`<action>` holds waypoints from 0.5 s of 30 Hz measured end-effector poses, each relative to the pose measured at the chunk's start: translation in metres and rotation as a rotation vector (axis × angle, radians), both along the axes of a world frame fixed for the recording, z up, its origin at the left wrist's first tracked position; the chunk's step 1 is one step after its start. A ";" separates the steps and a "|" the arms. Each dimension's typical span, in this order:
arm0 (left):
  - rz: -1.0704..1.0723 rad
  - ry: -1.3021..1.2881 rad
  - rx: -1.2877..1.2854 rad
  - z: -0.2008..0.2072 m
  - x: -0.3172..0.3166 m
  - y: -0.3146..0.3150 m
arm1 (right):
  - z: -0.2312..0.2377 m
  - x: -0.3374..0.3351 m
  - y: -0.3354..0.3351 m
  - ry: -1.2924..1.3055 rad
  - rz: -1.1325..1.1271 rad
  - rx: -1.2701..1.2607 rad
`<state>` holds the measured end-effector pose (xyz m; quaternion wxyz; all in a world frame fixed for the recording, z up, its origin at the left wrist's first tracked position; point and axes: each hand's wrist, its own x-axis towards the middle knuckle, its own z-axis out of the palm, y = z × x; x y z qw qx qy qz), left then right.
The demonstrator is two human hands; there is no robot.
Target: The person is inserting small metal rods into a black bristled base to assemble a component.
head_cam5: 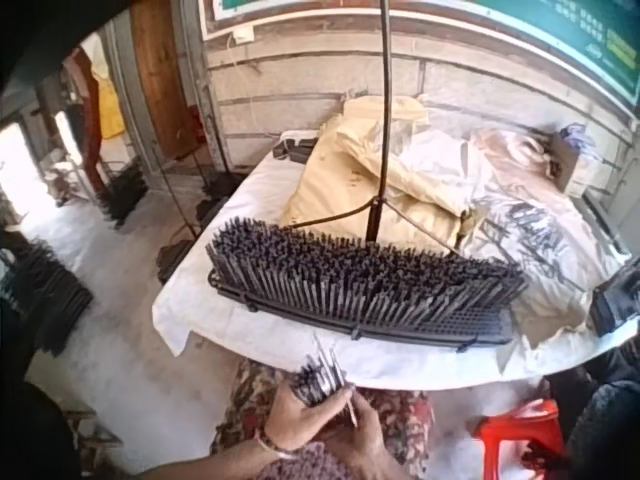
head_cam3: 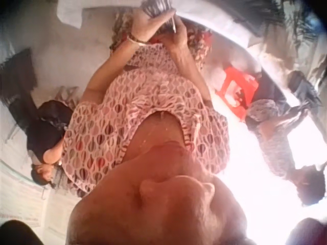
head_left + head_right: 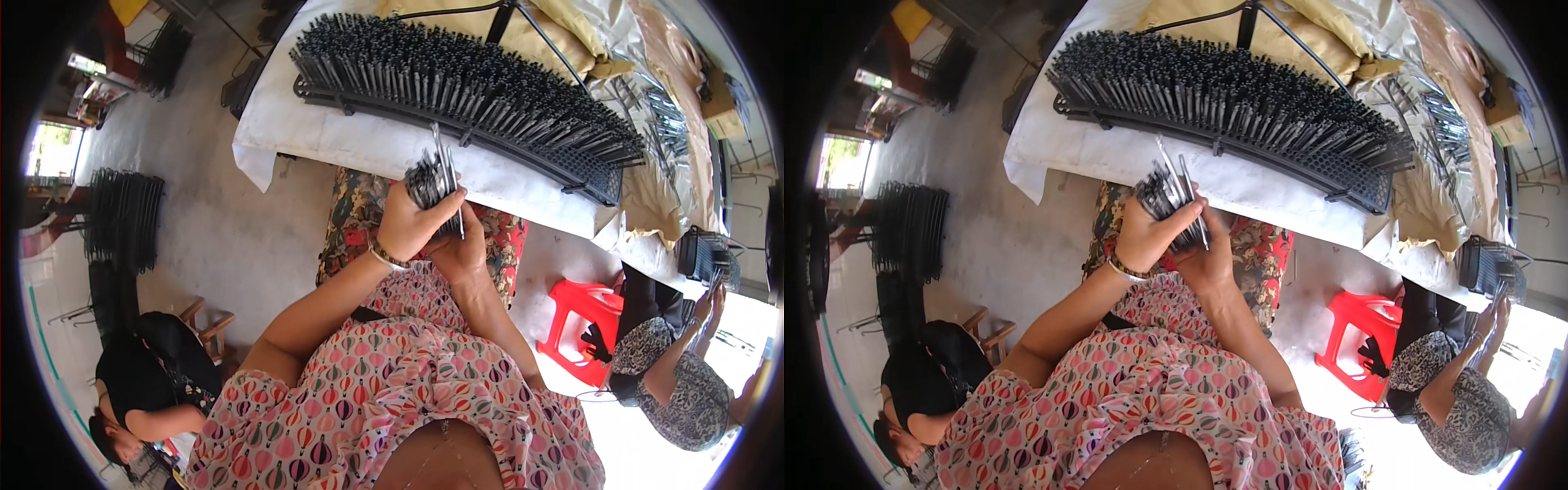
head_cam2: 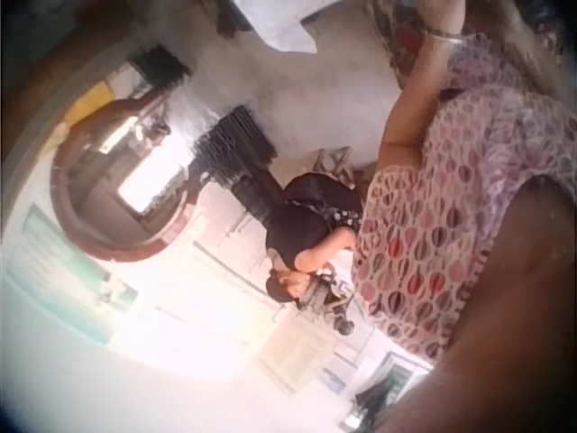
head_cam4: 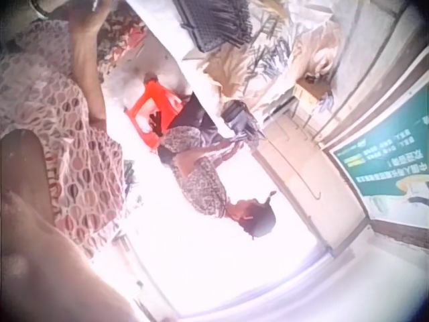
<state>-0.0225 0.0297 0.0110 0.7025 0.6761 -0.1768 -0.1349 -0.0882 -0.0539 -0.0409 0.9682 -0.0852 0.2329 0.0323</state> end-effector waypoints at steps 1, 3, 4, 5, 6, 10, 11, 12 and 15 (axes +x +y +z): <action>0.011 0.048 -0.029 -0.002 -0.004 -0.002 | -0.002 -0.001 0.000 0.075 -0.022 0.014; 0.020 0.104 -0.054 -0.003 -0.010 -0.004 | 0.004 -0.005 0.002 0.063 -0.051 0.024; -0.022 0.045 -0.080 -0.001 -0.012 -0.004 | 0.006 -0.008 0.002 0.049 -0.073 0.032; -0.066 -0.014 -0.107 0.005 -0.014 -0.004 | 0.007 -0.009 0.003 0.040 -0.140 0.077; -0.116 -0.081 -0.052 0.017 -0.013 -0.003 | 0.007 -0.012 0.001 0.021 -0.150 0.073; -0.075 0.041 -0.038 -0.023 -0.018 -0.006 | -0.027 -0.014 0.004 0.020 -0.107 0.142; -0.070 0.041 -0.007 -0.026 -0.019 -0.005 | -0.020 -0.018 0.005 0.012 -0.078 0.125; -0.077 0.054 -0.026 -0.029 -0.019 -0.005 | -0.019 -0.017 0.004 0.009 -0.086 0.124; -0.100 0.010 -0.034 -0.013 -0.020 -0.009 | -0.016 -0.018 0.001 -0.019 -0.123 0.190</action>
